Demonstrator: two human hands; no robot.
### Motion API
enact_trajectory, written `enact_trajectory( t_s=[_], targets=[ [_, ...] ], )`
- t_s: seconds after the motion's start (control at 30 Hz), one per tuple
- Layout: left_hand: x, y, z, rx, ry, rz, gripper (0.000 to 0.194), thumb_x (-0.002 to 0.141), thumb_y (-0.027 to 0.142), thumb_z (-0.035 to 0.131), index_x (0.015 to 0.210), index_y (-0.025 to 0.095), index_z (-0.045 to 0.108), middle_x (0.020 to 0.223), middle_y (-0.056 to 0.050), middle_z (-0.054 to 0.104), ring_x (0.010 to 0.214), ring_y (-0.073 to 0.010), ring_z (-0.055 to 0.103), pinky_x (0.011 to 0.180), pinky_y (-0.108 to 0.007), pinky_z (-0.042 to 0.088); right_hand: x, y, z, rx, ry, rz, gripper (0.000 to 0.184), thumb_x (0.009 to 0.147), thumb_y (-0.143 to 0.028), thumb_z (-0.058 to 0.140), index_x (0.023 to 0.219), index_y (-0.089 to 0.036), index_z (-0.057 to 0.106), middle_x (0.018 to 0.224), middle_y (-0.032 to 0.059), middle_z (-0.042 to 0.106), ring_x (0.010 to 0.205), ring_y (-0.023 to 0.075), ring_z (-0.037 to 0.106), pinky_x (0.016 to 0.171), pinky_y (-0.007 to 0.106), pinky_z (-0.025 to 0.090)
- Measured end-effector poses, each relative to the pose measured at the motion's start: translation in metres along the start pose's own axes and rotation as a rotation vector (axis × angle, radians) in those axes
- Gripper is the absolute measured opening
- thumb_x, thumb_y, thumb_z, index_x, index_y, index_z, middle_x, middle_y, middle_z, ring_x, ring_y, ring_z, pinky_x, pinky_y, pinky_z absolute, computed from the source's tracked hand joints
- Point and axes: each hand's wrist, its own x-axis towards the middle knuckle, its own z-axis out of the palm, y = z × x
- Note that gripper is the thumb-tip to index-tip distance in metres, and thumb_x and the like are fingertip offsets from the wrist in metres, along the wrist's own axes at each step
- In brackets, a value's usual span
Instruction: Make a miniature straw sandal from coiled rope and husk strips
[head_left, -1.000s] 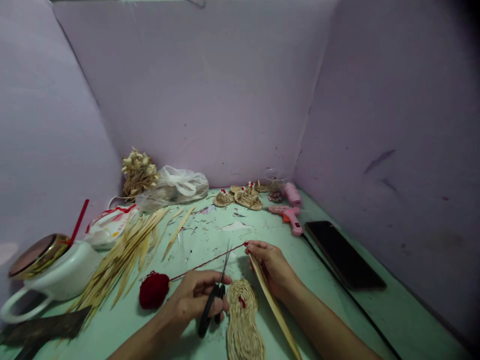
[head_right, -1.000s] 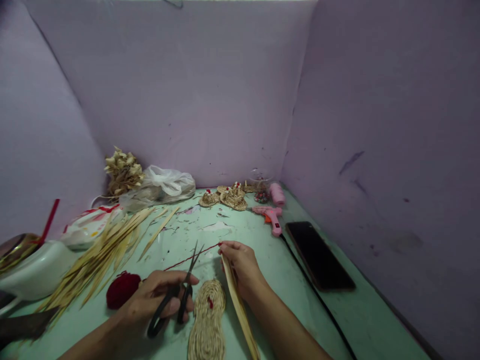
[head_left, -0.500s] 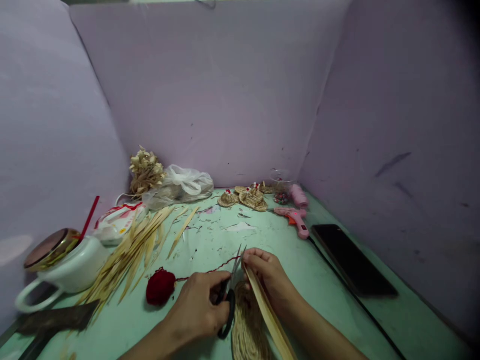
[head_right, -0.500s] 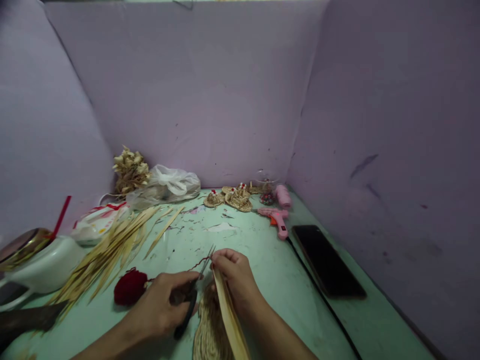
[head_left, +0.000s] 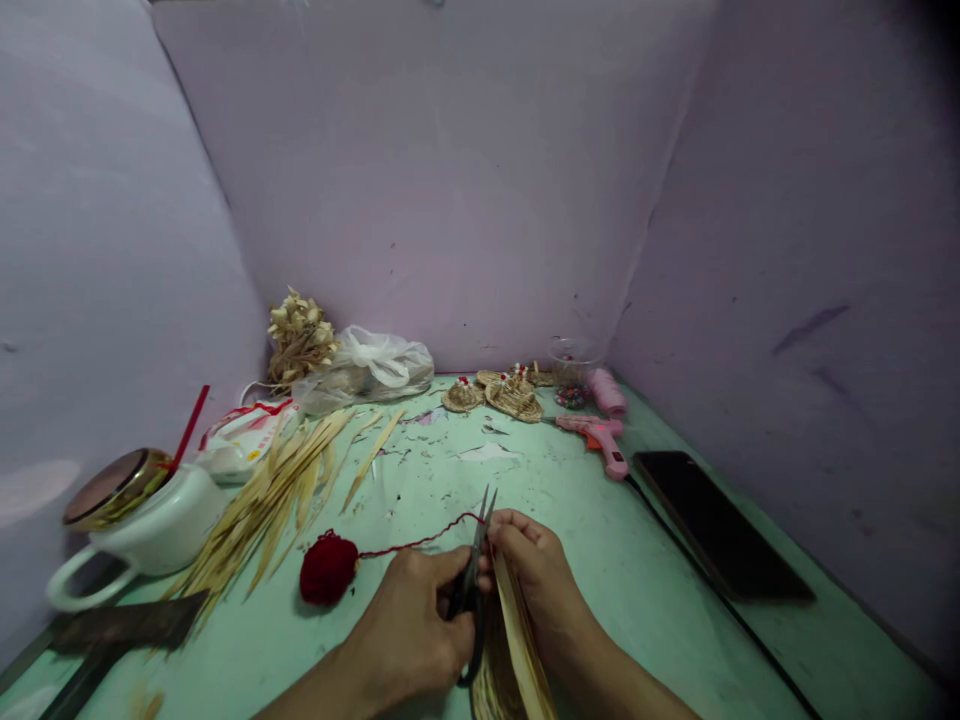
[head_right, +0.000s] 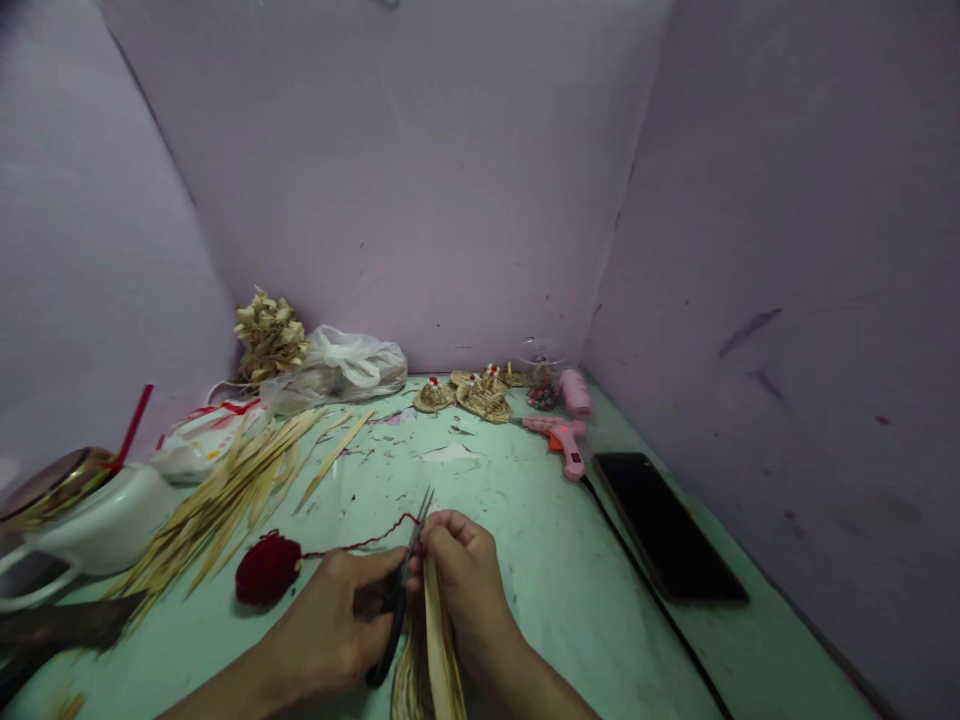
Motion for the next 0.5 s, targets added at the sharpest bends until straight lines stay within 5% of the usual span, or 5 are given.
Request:
enact_trajectory(
  t_s=[0.27, 0.5],
  targets=[
    [-0.001, 0.003, 0.003, -0.358, -0.105, -0.023, 0.006, 0.063, 0.011, 0.05, 0.066, 0.015, 0.053, 0.064, 0.001, 0.051, 0.06, -0.0111, 0.045, 0.053, -0.02, 0.035, -0.001, -0.001, 0.002, 0.001, 0.007, -0.007, 0.01, 0.063, -0.023, 0.056, 0.063, -0.016, 0.048, 0.044, -0.0027, 0.056, 0.035, 0.0077, 0.05, 0.037, 0.016, 0.037],
    [0.005, -0.007, -0.006, -0.271, -0.035, -0.097, 0.016, 0.065, 0.02, 0.055, 0.08, 0.014, 0.057, 0.063, 0.002, 0.051, 0.054, -0.008, 0.041, 0.048, -0.018, 0.031, 0.002, -0.008, -0.005, 0.118, -0.073, -0.056, 0.015, 0.065, -0.025, 0.064, 0.067, -0.016, 0.053, 0.054, -0.0026, 0.057, 0.042, 0.0077, 0.052, 0.041, 0.018, 0.042]
  ],
)
